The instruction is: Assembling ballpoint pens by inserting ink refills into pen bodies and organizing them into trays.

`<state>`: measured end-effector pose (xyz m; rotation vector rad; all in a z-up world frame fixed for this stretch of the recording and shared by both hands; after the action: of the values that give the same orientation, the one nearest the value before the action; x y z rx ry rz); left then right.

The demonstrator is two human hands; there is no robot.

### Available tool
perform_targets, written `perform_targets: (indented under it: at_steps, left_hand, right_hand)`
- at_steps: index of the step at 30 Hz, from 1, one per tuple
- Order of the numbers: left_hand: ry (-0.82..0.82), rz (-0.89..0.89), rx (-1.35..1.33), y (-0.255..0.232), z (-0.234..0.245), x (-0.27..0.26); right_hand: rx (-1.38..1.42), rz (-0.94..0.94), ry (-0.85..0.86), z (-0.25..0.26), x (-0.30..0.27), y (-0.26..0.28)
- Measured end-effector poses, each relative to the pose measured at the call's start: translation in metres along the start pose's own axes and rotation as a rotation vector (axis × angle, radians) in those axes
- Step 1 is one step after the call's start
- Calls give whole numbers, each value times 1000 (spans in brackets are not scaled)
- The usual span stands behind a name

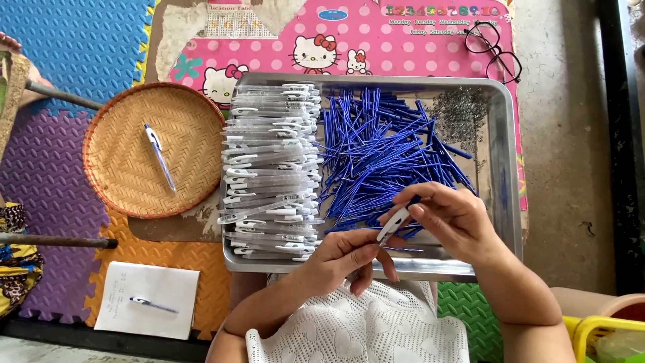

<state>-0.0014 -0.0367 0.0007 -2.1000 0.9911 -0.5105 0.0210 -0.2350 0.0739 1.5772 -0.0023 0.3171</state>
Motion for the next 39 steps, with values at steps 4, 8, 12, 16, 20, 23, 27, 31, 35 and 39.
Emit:
perform_targets:
  at_steps: [4, 8, 12, 16, 20, 23, 27, 31, 35, 39]
  left_hand:
    - [-20, -36, -10, -10, 0, 4]
    - [-36, -42, -23, -16, -4, 4]
    - [-36, -44, -31, -18, -5, 4]
    - [-32, -41, -31, -17, -4, 3]
    - [-19, -43, -32, -19, -8, 4]
    - [-10, -33, -52, -11, -10, 7]
    - [-9, -26, -56, -9, -9, 8]
    - [-11, -12, -62, -9, -8, 7]
    - [-12, -13, -69, -7, -8, 5]
    - [-31, -42, -37, -5, -8, 6]
  right_hand:
    - [-85, 67, -44, 3, -4, -6]
    - [-113, 132, -26, 0, -7, -11]
    - [-111, 142, -20, 7, -13, -26]
    - [-50, 129, -27, 6, -11, -26]
    - [0, 136, -115, -3, -4, -12]
    - [147, 143, -166, 7, -4, -28]
    - [227, 120, -193, 6, -3, -31]
    - [76, 146, -178, 4, 1, -18]
    - [-186, 252, -157, 0, -3, -9]
    - [-256, 288, -148, 0, -9, -15]
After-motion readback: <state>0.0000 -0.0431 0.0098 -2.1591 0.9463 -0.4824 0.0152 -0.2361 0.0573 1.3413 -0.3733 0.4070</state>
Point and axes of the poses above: each hand's wrist, its own x-axis towards the middle knuckle, its own z-axis out of the back of the hand, y = z × x, the point moved 3 cm from there along x, towards the middle knuckle, and after that the axes turned 1 degree about -y, right-handed, at the moved point
